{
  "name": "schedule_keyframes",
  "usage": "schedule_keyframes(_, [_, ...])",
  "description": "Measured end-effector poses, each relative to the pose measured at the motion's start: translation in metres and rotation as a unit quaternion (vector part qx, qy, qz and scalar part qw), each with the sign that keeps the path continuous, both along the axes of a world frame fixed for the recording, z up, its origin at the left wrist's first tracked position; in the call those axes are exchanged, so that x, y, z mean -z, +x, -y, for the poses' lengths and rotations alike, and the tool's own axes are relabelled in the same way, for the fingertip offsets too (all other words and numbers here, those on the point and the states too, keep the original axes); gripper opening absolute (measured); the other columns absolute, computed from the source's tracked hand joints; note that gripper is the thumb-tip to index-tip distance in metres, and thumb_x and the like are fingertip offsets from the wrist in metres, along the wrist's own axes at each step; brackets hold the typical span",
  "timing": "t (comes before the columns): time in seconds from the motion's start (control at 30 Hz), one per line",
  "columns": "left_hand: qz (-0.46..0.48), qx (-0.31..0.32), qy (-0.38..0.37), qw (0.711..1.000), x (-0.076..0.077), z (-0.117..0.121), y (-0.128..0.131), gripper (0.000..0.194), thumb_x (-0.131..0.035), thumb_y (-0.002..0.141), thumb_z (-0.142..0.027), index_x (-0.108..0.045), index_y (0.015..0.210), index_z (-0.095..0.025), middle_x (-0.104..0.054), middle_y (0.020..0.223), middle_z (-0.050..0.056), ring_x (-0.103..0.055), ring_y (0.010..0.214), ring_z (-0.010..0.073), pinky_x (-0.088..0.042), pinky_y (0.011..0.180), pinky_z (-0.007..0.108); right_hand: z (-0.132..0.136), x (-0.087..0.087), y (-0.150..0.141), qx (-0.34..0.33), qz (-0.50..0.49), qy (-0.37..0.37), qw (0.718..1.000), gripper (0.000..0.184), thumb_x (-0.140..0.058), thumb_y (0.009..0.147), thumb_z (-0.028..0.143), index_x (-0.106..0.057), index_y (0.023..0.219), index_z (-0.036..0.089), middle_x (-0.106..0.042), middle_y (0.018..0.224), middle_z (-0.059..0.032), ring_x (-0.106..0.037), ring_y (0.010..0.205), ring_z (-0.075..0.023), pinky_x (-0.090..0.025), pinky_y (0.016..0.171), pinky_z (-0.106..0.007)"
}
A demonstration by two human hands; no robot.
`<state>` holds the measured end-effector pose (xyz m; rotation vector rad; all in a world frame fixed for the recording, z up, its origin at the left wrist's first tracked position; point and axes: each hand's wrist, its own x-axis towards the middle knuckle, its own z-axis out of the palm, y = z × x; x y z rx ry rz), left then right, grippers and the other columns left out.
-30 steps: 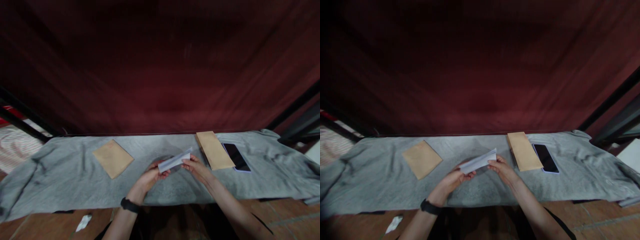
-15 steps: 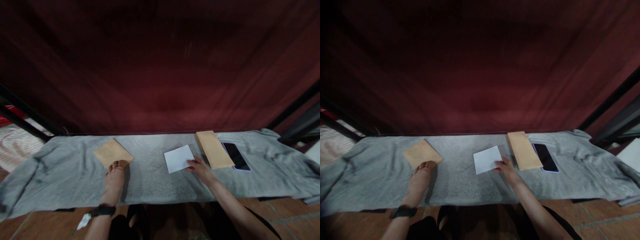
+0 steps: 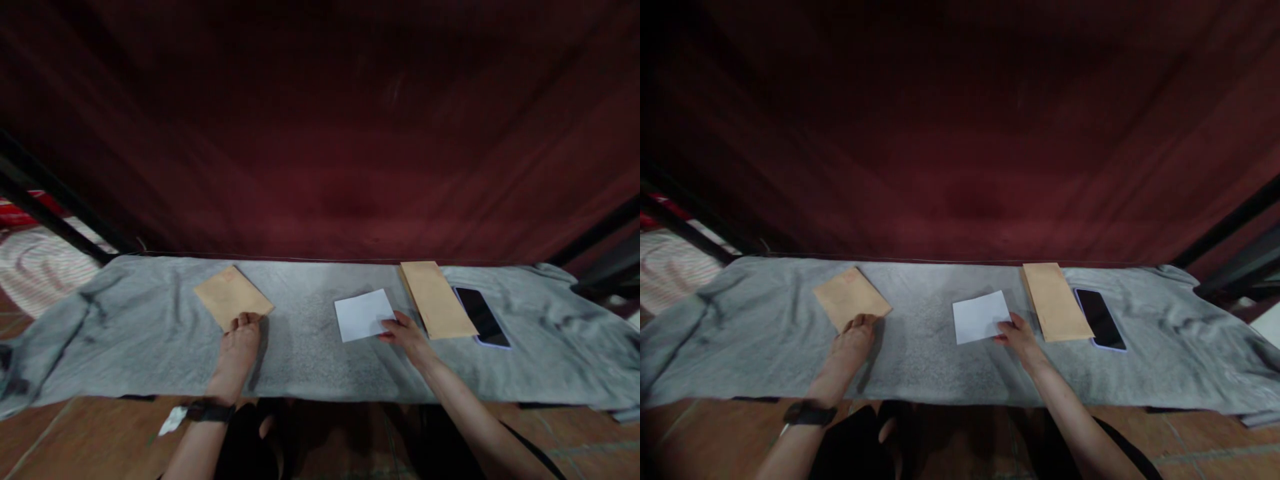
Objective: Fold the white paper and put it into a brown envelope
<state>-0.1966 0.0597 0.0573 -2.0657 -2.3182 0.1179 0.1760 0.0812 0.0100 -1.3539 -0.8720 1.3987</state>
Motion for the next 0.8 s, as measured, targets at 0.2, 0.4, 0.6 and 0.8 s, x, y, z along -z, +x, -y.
schedule_keyframes(0.2, [-0.025, -0.03, 0.016, 0.999, -0.002, -0.004, -0.008, 0.039, -0.03, 0.095, -0.009, -0.065, 0.111, -0.008, -0.069, 0.096, 0.018, -0.069, 0.091, 0.0298, -0.052, 0.078, 0.038, -0.007, 0.013, 0.003, 0.0, 0.035, -0.002, 0.999, 0.03, -0.077, 0.063, 0.034, -0.065, 0.089, 0.024, -0.063, 0.066, 0.0024, -0.061, 0.055, -0.0174, -0.055, 0.049, -0.031])
schedule_keyframes(0.4, [-0.004, 0.04, 0.071, 0.997, -0.007, 0.0, 0.041, 0.035, -0.034, 0.094, -0.009, -0.063, 0.112, -0.011, -0.067, 0.104, 0.015, -0.063, 0.1, 0.0291, -0.05, 0.081, 0.037, -0.008, 0.01, 0.009, 0.034, 0.36, 0.16, 0.919, 0.048, -0.06, 0.079, 0.035, -0.06, 0.125, 0.022, -0.066, 0.103, -0.01, -0.065, 0.089, -0.0279, -0.057, 0.082, -0.048])
schedule_keyframes(0.6, [0.152, 0.176, 0.043, 0.972, 0.005, 0.026, 0.147, 0.037, -0.041, 0.09, -0.002, -0.069, 0.11, -0.015, -0.067, 0.106, 0.018, -0.062, 0.1, 0.0305, -0.051, 0.082, 0.04, 0.008, -0.011, -0.023, -0.095, 0.236, 0.122, 0.959, 0.045, -0.049, 0.093, 0.051, -0.064, 0.123, 0.021, -0.069, 0.116, -0.0119, -0.066, 0.1, -0.0274, -0.057, 0.084, -0.043])
schedule_keyframes(0.8, [0.119, 0.222, 0.026, 0.967, 0.006, 0.038, 0.185, 0.039, -0.049, 0.088, 0.001, -0.066, 0.119, -0.015, -0.067, 0.104, 0.018, -0.065, 0.096, 0.0272, -0.052, 0.073, 0.033, 0.019, -0.008, -0.06, -0.107, -0.034, -0.005, 0.994, 0.038, -0.069, 0.077, 0.053, -0.071, 0.1, 0.023, -0.076, 0.104, -0.0053, -0.069, 0.098, -0.0255, -0.056, 0.086, -0.039])
